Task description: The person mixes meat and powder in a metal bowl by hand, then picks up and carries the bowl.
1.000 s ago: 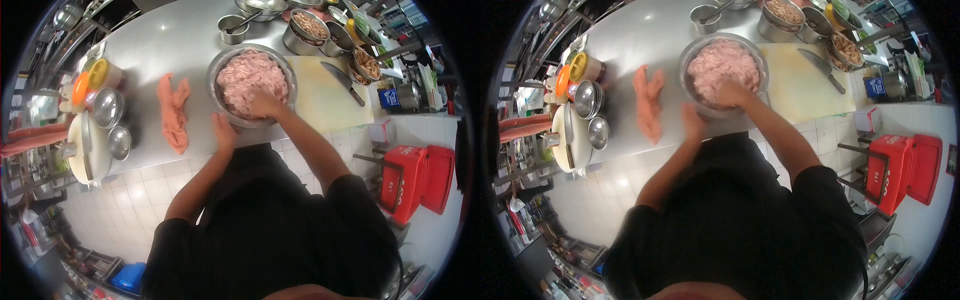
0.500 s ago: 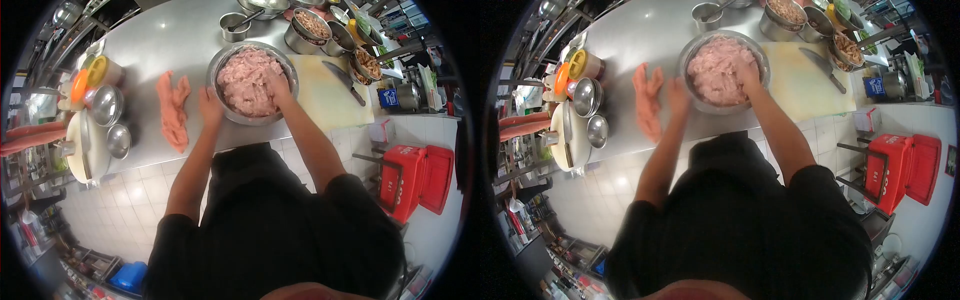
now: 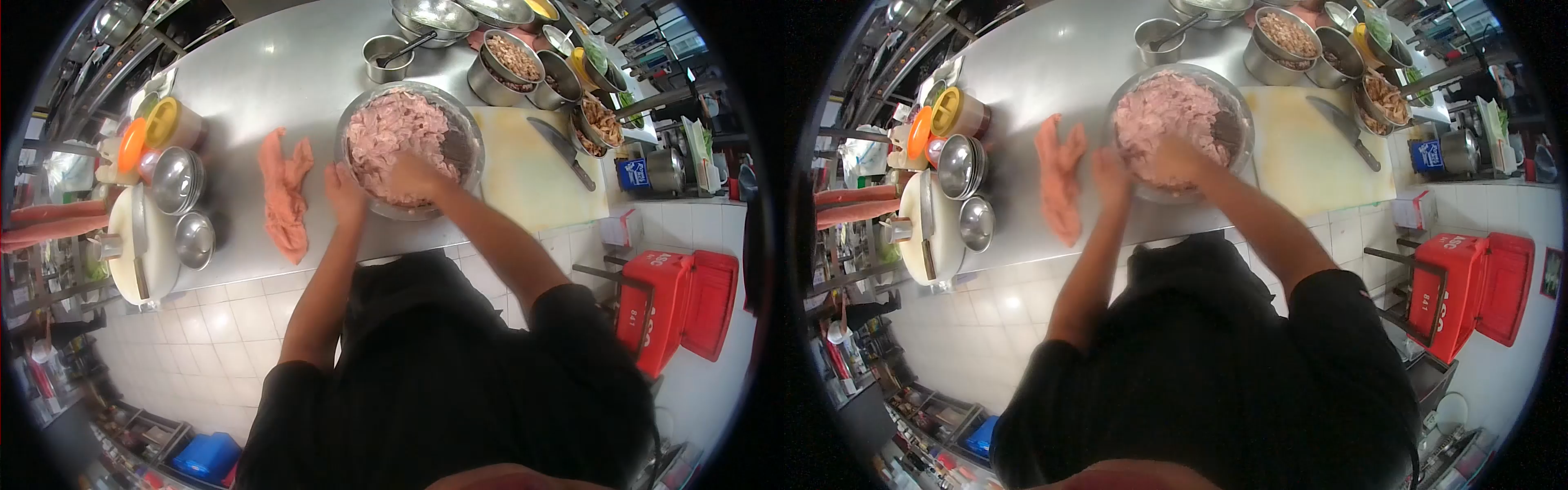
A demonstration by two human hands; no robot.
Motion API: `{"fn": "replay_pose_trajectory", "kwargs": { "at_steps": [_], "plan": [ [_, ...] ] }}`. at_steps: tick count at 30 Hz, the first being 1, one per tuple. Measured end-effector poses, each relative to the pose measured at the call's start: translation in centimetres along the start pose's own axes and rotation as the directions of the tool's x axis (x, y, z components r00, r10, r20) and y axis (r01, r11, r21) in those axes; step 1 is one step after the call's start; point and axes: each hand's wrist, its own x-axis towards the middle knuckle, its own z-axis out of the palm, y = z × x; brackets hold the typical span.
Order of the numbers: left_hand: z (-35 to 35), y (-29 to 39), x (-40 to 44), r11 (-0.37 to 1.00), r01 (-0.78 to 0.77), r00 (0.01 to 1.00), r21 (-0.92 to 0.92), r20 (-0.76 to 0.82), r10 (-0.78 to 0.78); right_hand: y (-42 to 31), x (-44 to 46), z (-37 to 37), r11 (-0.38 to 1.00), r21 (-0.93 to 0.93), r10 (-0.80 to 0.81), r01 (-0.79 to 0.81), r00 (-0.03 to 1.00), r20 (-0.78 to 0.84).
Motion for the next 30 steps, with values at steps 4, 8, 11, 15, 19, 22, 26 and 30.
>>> {"fn": "replay_pose_trajectory", "kwargs": {
  "at_steps": [4,8,11,15,19,22,26,30],
  "plan": [
    [0.4,-1.1,0.4,1.000,-0.013,0.998,0.014,0.059,0.012,2.7,-3.7,-7.2,0.954,0.106,-0.291,0.279,0.949,0.119],
    [-0.9,1.3,1.0,0.990,0.117,0.977,0.083,0.170,-0.130,7.9,-2.8,-7.4,0.871,0.492,0.177,-0.005,0.936,-0.304],
    [1.0,-2.1,0.2,0.993,-0.058,0.998,0.101,0.028,0.055,12.4,3.4,-4.6,0.668,0.742,0.421,-0.060,0.852,-0.310],
    [0.6,-2.3,-0.7,0.981,-0.062,0.998,0.186,0.024,0.059,13.4,9.1,-3.9,0.160,0.986,0.184,-0.049,0.983,0.019],
    [0.4,-0.5,-0.4,0.987,-0.045,0.999,0.155,0.008,0.044,8.4,8.7,-7.2,0.477,0.867,-0.017,-0.143,0.985,0.172],
    [-1.0,2.9,0.1,0.960,0.255,0.964,-0.118,0.107,-0.243,2.2,4.9,-10.3,0.903,0.401,-0.229,0.154,0.963,0.145],
    [0.1,-0.4,-0.5,0.964,0.240,0.968,-0.117,0.109,-0.228,-1.3,-2.2,-4.9,0.834,-0.268,-0.552,0.483,0.718,-0.423],
    [-0.8,3.5,0.7,0.975,0.207,0.978,-0.085,-0.018,-0.209,2.7,-0.9,-0.4,0.983,-0.058,0.185,-0.177,0.958,0.217]
  ]
}}
